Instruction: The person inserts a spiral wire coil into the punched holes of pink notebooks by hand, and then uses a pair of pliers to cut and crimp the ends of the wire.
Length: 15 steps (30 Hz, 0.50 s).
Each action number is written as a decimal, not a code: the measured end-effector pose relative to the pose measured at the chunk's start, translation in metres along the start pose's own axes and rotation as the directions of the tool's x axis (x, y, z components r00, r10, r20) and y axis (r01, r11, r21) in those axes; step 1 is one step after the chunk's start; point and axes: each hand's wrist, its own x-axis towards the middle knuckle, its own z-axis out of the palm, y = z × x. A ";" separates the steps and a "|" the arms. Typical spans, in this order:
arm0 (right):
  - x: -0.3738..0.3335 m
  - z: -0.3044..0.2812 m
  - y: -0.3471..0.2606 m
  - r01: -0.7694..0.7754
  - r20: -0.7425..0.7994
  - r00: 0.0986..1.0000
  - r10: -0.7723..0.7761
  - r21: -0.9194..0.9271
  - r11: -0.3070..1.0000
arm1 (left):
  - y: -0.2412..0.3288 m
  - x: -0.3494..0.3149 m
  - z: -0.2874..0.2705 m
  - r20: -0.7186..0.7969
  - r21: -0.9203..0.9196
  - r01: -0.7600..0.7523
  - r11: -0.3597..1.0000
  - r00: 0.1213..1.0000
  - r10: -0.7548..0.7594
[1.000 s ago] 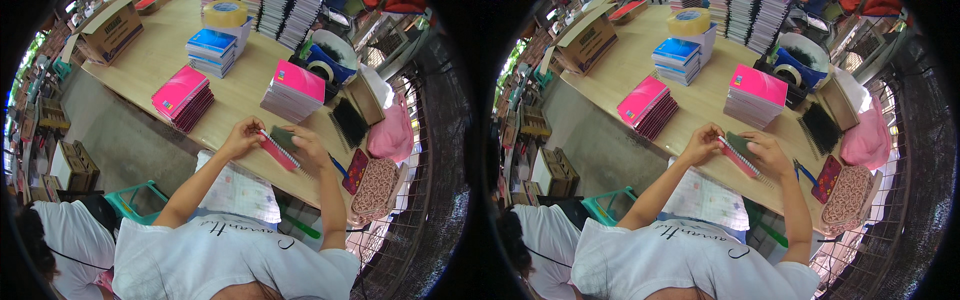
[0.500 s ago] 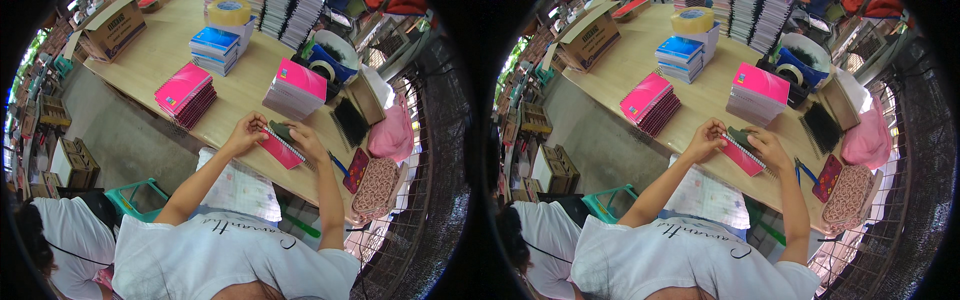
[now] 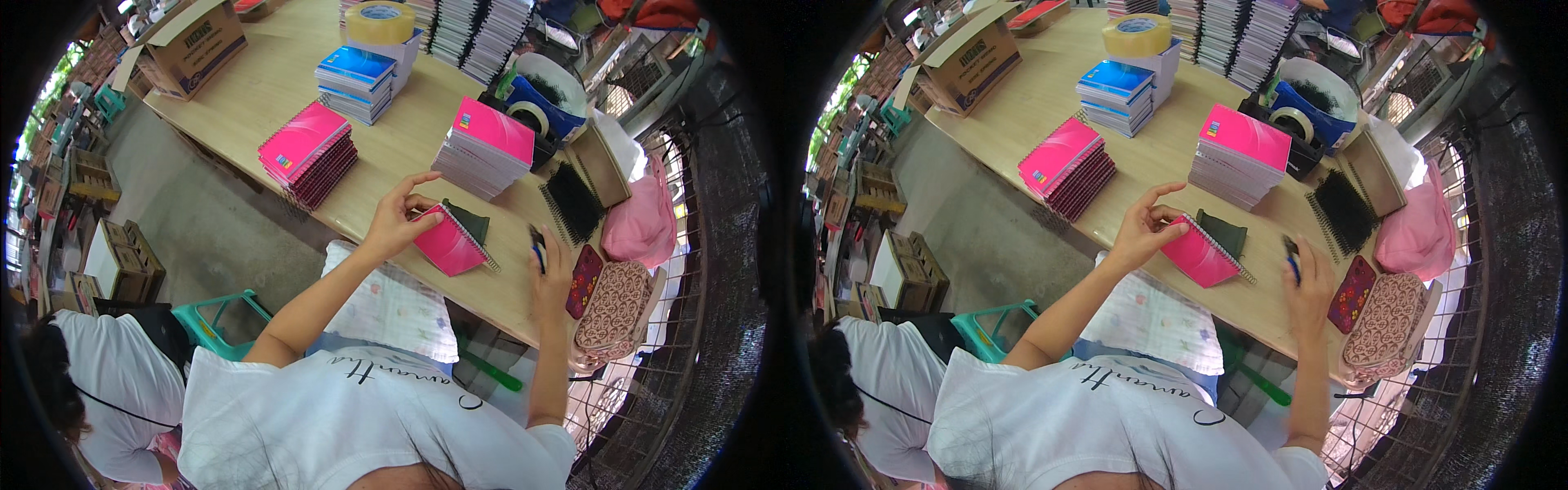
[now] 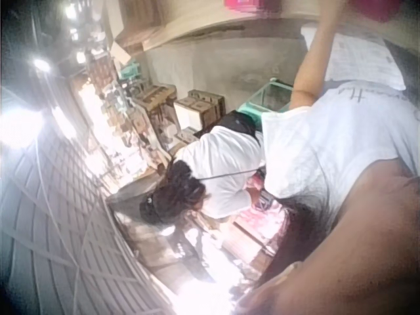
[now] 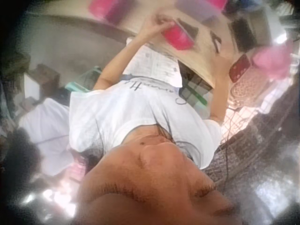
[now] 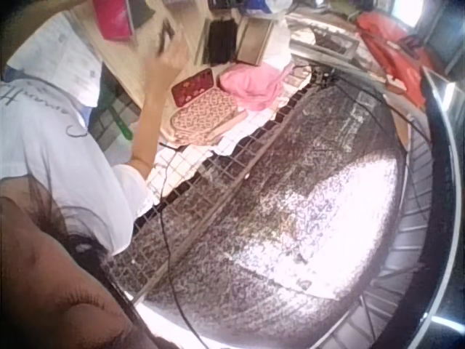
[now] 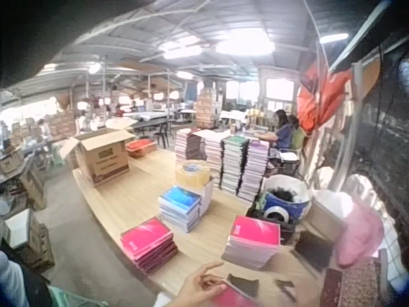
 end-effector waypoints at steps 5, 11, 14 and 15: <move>0.059 -0.017 -0.066 0.576 0.096 0.818 -0.568 -0.154 0.803 | 0.017 -0.002 0.008 0.016 0.137 -0.020 0.990 1.000 0.018; 0.083 -0.017 -0.081 0.780 0.157 0.593 -0.790 -0.355 0.515 | 0.032 -0.006 0.011 0.008 0.168 0.007 0.986 1.000 -0.008; 0.081 -0.015 -0.078 0.774 0.262 0.630 -0.731 -0.291 0.563 | 0.032 -0.008 0.011 0.020 0.159 0.001 0.987 1.000 -0.004; 0.079 -0.015 -0.078 0.758 0.313 0.652 -0.691 -0.250 0.602 | 0.031 -0.008 0.010 0.025 0.160 -0.009 0.987 1.000 0.005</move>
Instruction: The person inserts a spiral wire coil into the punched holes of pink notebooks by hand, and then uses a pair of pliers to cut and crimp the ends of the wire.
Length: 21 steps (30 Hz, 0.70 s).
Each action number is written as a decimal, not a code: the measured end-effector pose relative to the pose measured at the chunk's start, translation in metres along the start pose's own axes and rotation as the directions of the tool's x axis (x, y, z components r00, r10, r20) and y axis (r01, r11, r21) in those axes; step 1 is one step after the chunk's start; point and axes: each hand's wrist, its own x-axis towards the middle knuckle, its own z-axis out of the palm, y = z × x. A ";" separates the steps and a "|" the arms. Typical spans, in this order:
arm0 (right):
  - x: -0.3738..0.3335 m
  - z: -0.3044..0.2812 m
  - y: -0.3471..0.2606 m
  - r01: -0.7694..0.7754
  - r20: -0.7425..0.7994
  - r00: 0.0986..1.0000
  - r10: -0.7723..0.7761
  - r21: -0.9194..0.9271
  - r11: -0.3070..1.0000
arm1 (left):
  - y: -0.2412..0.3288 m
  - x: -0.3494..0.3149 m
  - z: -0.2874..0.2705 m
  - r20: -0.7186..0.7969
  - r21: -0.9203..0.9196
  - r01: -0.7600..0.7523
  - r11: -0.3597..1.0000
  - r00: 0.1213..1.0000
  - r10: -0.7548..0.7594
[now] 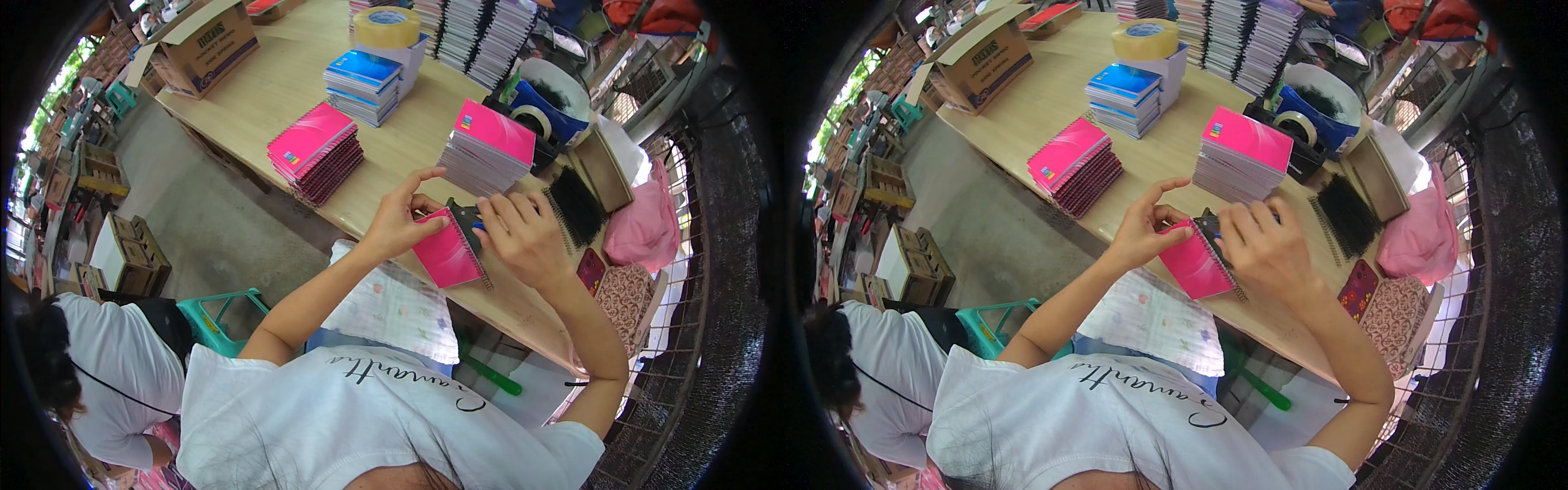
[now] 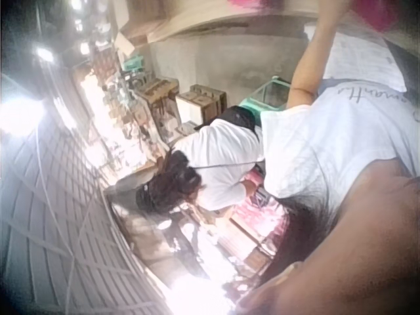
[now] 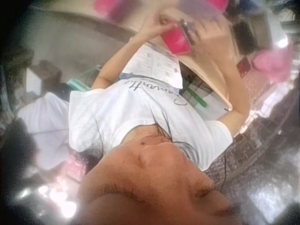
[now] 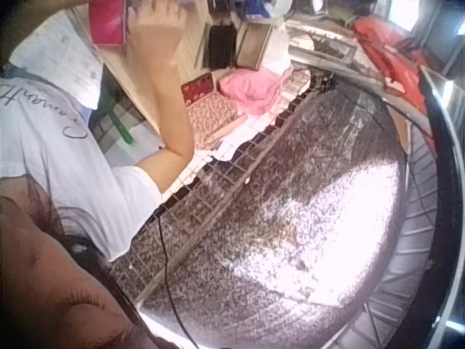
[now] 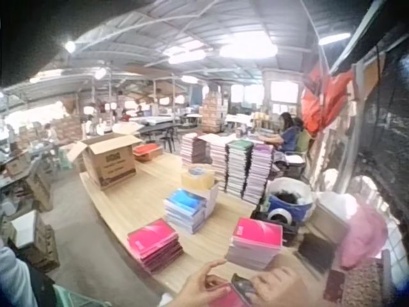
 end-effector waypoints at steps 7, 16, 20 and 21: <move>-0.024 0.011 -0.015 -0.537 0.203 0.799 0.566 0.664 0.520 | 0.016 -0.010 0.004 -0.119 0.568 -0.177 0.804 0.949 0.294; -0.141 0.087 0.014 -0.726 0.258 0.685 0.681 0.173 0.665 | 0.076 0.108 -0.180 0.502 0.826 -0.485 0.287 0.865 0.018; -0.095 0.079 -0.034 -0.731 0.134 0.657 0.742 0.353 0.584 | 0.042 0.105 -0.195 0.493 0.846 -0.489 0.211 0.869 0.037; -0.077 0.078 -0.052 -0.734 0.178 0.618 0.766 0.479 0.481 | 0.046 0.104 -0.191 0.462 0.869 -0.449 0.210 0.887 -0.017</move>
